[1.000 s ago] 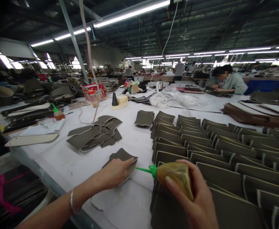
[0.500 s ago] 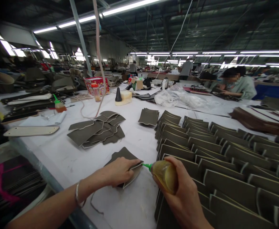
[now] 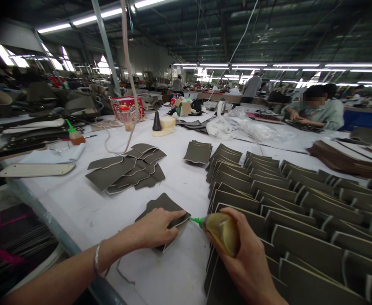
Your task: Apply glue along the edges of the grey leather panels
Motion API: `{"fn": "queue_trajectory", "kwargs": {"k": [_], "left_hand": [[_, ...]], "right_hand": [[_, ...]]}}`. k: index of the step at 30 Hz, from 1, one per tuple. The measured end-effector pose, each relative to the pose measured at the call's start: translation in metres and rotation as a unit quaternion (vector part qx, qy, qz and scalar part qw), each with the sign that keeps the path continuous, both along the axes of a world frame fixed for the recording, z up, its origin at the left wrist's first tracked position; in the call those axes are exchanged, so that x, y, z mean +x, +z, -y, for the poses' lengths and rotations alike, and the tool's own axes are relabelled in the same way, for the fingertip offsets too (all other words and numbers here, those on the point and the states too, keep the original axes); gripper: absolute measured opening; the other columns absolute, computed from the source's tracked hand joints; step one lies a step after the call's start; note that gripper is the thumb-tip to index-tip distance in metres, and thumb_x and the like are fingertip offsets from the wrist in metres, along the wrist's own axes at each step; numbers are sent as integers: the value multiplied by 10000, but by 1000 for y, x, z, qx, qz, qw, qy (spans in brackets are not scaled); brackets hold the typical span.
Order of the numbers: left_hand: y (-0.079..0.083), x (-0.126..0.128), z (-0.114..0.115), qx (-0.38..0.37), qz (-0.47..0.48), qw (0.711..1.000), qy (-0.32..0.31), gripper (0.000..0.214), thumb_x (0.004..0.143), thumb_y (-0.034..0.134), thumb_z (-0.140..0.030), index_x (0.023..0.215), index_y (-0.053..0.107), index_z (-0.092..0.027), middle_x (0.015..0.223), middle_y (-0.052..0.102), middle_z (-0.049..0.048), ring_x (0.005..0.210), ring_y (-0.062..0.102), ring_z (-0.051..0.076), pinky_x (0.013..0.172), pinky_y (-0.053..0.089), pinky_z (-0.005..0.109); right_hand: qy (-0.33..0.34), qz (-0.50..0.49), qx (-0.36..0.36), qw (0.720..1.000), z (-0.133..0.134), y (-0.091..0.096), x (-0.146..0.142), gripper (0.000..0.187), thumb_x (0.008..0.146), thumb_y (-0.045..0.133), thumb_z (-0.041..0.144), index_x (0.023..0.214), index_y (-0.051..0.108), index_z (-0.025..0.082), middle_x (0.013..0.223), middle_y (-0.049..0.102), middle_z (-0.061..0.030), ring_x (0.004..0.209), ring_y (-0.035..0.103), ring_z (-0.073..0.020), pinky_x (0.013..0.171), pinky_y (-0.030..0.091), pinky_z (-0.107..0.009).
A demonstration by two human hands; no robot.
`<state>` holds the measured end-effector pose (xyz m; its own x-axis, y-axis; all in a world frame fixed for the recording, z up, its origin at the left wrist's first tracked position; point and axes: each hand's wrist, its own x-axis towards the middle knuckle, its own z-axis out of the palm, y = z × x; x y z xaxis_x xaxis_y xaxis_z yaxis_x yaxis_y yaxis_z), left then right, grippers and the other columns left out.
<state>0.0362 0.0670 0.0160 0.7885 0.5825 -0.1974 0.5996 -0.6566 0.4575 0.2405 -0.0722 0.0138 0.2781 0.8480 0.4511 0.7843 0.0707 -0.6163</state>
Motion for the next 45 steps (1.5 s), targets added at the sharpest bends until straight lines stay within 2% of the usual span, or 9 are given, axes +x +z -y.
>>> {"fn": "queue_trajectory", "kwargs": {"k": [4,8,14,20,27,30,35,45], "left_hand": [[1,-1,1,-4,-3,1000,4,624,785,464,-293,1407,511,-271,1107,723,103,1012,670,359,882,525,489],[2,0,2,-2,-6,1000,6,635,777,465,-285,1411,507,-270,1127,717,104,1012,670,365,870,528,487],[2,0,3,5,-10,1000,3,621,809,453,-316,1424,494,-246,1131,715,110,1025,667,361,887,519,489],[1,-1,6,20,-21,1000,6,592,826,439,-309,1414,501,-273,1177,701,91,1013,674,355,867,529,484],[4,-3,11,26,-28,999,7,593,835,422,-302,1422,490,-244,1051,735,123,991,678,372,832,535,505],[4,-4,12,25,-28,999,8,590,852,400,-305,1432,475,-235,1090,723,131,999,675,375,835,531,508],[2,-7,12,19,-29,999,7,596,859,401,-292,1451,448,-238,1127,713,123,1021,670,355,857,524,477],[1,-9,13,2,-19,1000,7,598,862,402,-278,1455,443,-209,1254,658,117,1101,638,334,926,494,445]], "right_hand": [[4,-44,-24,999,0,-1,3,389,873,662,481,1176,495,302,1015,623,4,811,634,-188,698,500,-270],[-17,-43,-7,999,-1,-3,7,401,865,667,482,1180,503,295,1065,608,-9,861,620,-200,734,494,-282],[21,-90,-47,995,2,-3,5,407,866,664,495,1178,489,300,988,616,11,793,621,-182,684,495,-263],[-19,-92,-18,995,1,-8,9,415,860,665,501,1178,500,292,1052,602,-4,862,606,-198,747,476,-280],[23,-135,-66,988,8,-8,6,412,865,658,510,1176,485,303,977,619,19,811,613,-181,702,484,-251],[11,-137,-60,989,8,-5,3,416,862,657,516,1169,489,291,965,624,12,804,612,-186,694,482,-255],[51,-170,-91,980,11,-5,-3,417,866,654,511,1174,480,289,967,625,14,813,625,-189,713,491,-256],[40,-166,-102,980,22,-8,-7,436,854,659,514,1188,475,304,996,631,17,823,643,-187,725,497,-243]]}}
